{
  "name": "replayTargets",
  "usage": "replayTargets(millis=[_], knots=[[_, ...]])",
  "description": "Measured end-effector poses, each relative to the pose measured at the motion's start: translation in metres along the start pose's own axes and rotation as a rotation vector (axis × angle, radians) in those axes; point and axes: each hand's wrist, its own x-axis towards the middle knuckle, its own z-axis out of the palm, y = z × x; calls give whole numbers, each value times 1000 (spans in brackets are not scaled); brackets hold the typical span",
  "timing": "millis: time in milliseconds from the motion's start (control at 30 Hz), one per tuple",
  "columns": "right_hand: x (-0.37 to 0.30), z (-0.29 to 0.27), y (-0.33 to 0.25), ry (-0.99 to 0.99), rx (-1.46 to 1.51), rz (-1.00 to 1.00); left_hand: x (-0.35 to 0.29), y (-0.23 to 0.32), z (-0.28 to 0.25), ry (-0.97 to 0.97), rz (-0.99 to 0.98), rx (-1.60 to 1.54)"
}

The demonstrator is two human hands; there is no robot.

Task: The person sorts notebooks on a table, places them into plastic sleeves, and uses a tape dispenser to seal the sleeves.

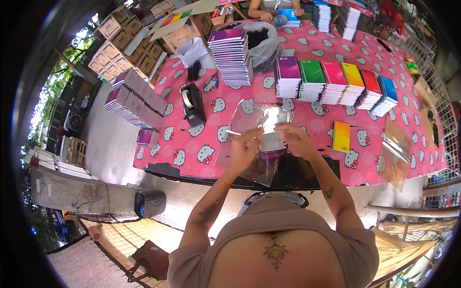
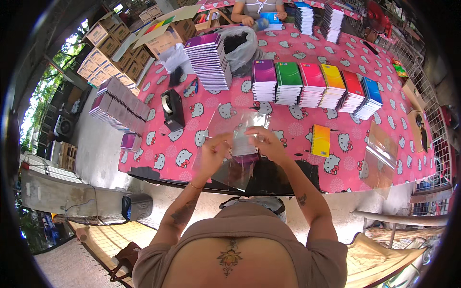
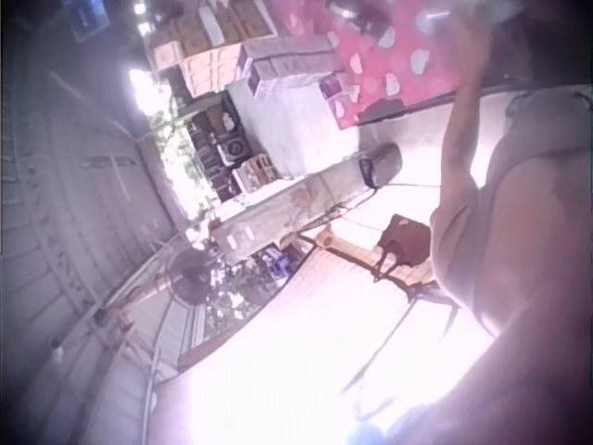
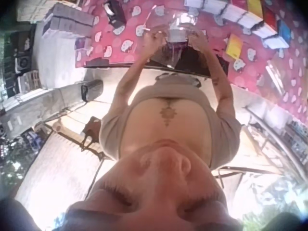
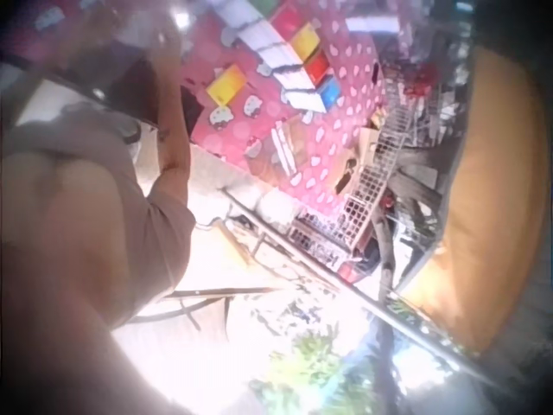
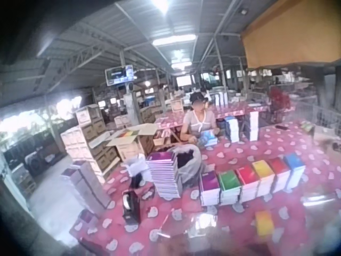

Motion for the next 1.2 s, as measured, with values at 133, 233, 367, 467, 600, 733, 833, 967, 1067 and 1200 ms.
replayTargets(millis=[133,233,367,467,600,733,833,967,1067,1200], knots=[[0,16,-63,243,-290,-202,27,-73,-92,388,12,170],[-15,40,-103,135,-740,-285,54,-125,-190,696,-35,527],[-15,66,-106,63,-1067,-325,76,-159,-237,457,-519,-212],[-12,78,-100,21,-1101,-238,73,-173,-243,479,-571,-283],[-8,90,-102,12,-1107,-160,86,-176,-223,626,-548,-273],[-7,94,-98,55,-1122,-140,65,-199,-194,695,-360,-337],[-1,101,-100,67,-1101,-177,48,-204,-209,618,-360,-336],[-6,102,-97,82,-1076,-154,32,-189,-226,437,-502,946],[-10,106,-102,98,-1112,-126,27,-151,-220,254,-188,666],[-11,94,-102,74,-1135,-67,27,-52,-117,-339,192,-180]])
